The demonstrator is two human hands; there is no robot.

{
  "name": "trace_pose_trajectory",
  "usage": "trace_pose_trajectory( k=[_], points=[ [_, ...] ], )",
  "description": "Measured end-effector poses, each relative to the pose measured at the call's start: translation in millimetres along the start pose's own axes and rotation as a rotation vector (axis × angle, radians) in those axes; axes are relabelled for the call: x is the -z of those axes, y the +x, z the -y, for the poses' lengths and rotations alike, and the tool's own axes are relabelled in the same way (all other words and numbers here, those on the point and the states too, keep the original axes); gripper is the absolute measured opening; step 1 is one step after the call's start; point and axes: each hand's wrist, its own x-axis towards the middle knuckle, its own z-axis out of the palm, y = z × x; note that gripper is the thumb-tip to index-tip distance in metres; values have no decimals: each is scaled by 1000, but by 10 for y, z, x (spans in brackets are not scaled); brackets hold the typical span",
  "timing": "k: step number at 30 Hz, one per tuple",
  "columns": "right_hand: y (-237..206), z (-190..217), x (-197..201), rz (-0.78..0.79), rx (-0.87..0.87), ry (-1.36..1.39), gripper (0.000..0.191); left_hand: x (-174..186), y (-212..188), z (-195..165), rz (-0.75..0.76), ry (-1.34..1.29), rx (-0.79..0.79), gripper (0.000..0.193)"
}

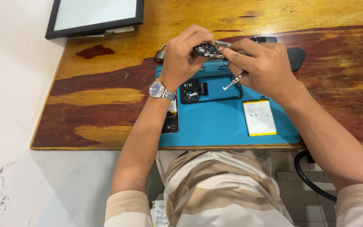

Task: The person uses a metal spudger to pry and separate the screen assembly from the smartphone frame. They carefully work around the edges to release adhesive, then lift the screen to expose the internal components and disconnect a ribbon cable.

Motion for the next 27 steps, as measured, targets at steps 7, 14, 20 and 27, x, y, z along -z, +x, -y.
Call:
trace_pose_trajectory(
  k=[7,14,20,27],
  points=[
    [-3,-6,5,-11,17,-23,35,-10,-11,14,-7,13,-26,35],
    [4,-10,5,-17,19,-14,34,-9,-15,32,3,26,-29,35],
    [-2,-11,5,-12,8,-13,35,-10,-22,34,14,25,-25,34],
    [-3,-16,5,-9,10,3,36,-13,-2,27,27,33,7,27]
  ],
)
